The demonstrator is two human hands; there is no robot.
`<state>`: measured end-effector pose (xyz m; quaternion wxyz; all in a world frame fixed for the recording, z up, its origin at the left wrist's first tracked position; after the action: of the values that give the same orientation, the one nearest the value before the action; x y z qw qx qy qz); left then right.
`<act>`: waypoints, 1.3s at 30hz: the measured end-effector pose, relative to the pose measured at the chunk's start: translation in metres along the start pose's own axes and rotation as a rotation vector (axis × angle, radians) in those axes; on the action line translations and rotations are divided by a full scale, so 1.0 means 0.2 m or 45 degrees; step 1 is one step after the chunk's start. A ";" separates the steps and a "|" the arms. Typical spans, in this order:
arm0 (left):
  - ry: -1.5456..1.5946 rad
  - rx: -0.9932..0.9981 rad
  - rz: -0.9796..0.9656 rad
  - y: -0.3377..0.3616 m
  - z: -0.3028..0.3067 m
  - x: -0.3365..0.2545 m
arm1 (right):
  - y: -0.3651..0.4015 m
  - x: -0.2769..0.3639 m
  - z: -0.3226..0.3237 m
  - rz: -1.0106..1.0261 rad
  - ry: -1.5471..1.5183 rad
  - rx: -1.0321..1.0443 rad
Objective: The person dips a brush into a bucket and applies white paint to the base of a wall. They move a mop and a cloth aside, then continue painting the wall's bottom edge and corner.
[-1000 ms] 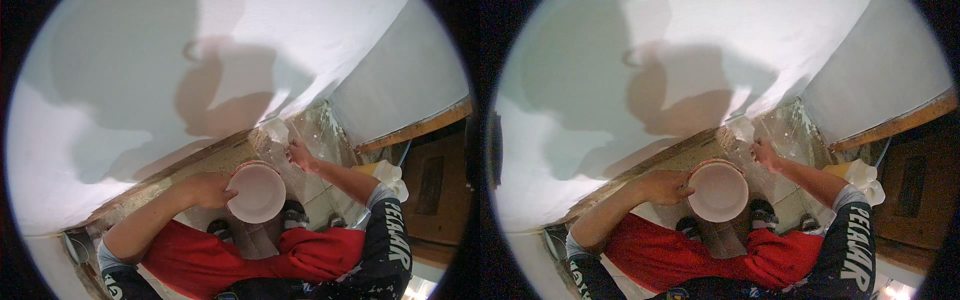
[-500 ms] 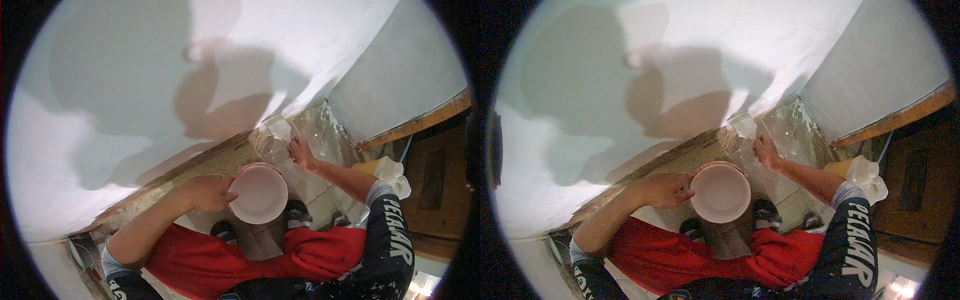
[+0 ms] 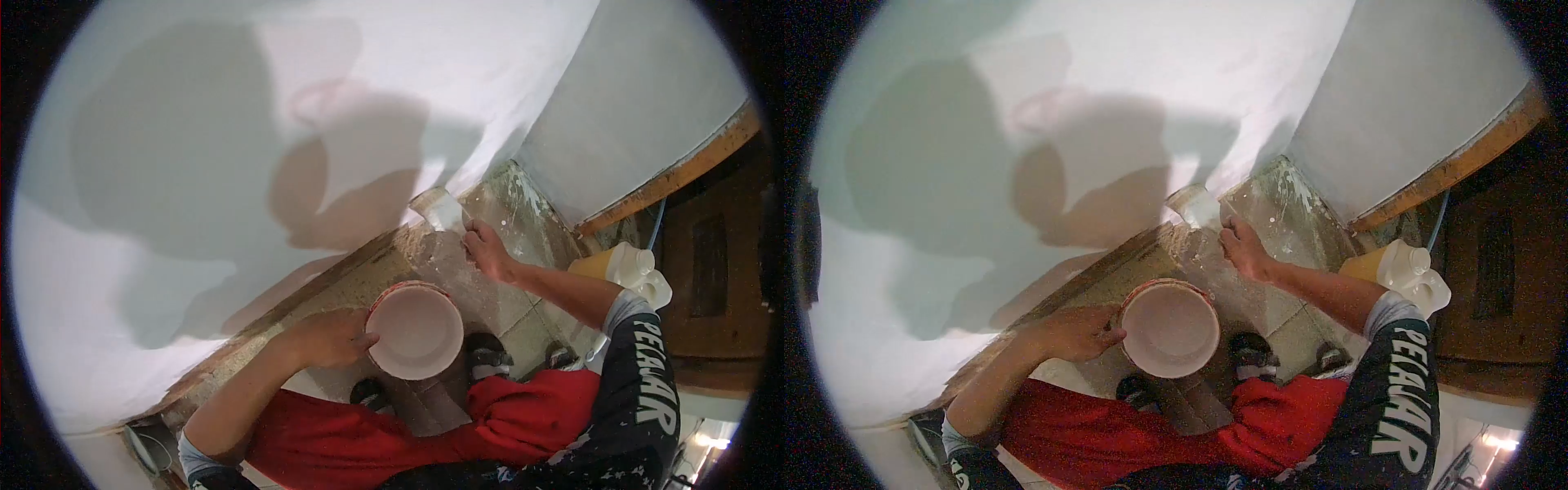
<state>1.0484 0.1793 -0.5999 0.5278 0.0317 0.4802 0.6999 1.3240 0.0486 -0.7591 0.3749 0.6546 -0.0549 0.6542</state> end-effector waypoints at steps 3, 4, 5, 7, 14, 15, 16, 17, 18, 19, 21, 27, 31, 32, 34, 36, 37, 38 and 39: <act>-0.005 -0.031 -0.040 -0.01 0.01 0.00 | -0.01 -0.09 0.10 -0.003 0.010 0.007; -0.015 -0.034 -0.028 -0.02 0.01 0.00 | -0.02 -0.12 0.11 -0.056 0.110 -0.027; -0.025 -0.029 -0.031 -0.02 0.02 -0.01 | -0.03 -0.15 0.11 -0.056 0.102 -0.035; -0.004 -0.045 -0.039 -0.03 0.03 -0.02 | -0.06 -0.20 0.13 -0.260 0.197 -0.135; 0.013 -0.030 -0.001 -0.03 0.01 0.00 | -0.26 -0.16 0.13 -0.218 0.211 -0.157; 0.049 -0.026 0.014 -0.01 0.01 0.00 | -0.25 -0.16 0.16 -0.136 0.009 -0.259; 0.091 -0.027 0.022 -0.01 0.02 0.00 | -0.22 -0.14 0.21 -0.054 -0.183 -0.364; 0.095 -0.023 0.020 -0.01 0.01 0.01 | -0.21 -0.15 0.27 -0.059 -0.180 -0.364; 0.082 -0.044 0.006 -0.02 0.00 0.02 | -0.21 -0.13 0.32 0.044 -0.286 -0.227; 0.069 -0.064 -0.010 -0.03 0.00 0.02 | -0.20 -0.11 0.34 0.144 -0.390 -0.093; 0.039 -0.046 0.001 -0.04 0.00 0.02 | -0.18 -0.13 0.38 0.072 -0.281 -0.194; 0.005 -0.043 -0.022 -0.04 0.00 0.02 | -0.28 -0.28 0.35 -0.101 0.235 -0.313; 0.050 0.002 -0.014 -0.02 0.01 0.01 | -0.48 -0.32 0.32 -0.178 0.366 -0.311; 0.050 0.007 -0.016 -0.03 0.00 0.02 | -0.44 -0.28 0.30 -0.184 0.364 -0.313; 0.013 -0.017 -0.057 -0.04 -0.01 0.04 | -0.34 -0.13 0.35 0.066 0.366 -0.452; 0.021 0.000 -0.035 -0.02 0.01 0.02 | -0.20 -0.03 0.39 0.054 0.150 -0.434; 0.035 0.014 -0.011 -0.02 0.01 0.01 | -0.17 -0.03 0.42 0.043 -0.061 -0.407; 0.034 0.017 -0.018 -0.04 0.00 0.02 | -0.17 -0.03 0.46 0.040 -0.059 -0.414; 0.039 0.018 -0.056 -0.05 -0.02 0.04 | -0.16 -0.02 0.50 0.060 0.085 -0.483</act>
<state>1.0496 0.1836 -0.6134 0.5355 0.0141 0.4939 0.6850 1.4224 0.0136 -0.7632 0.4777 0.5487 -0.1800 0.6620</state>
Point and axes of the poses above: each hand's wrist, its own y-axis away from the middle knuckle, its own z-axis out of the back of the hand, x = y × z, the point moved 5 cm from there along -y, towards the middle knuckle, and after that the axes turned 4 degrees about -z, right-handed, at the moved point
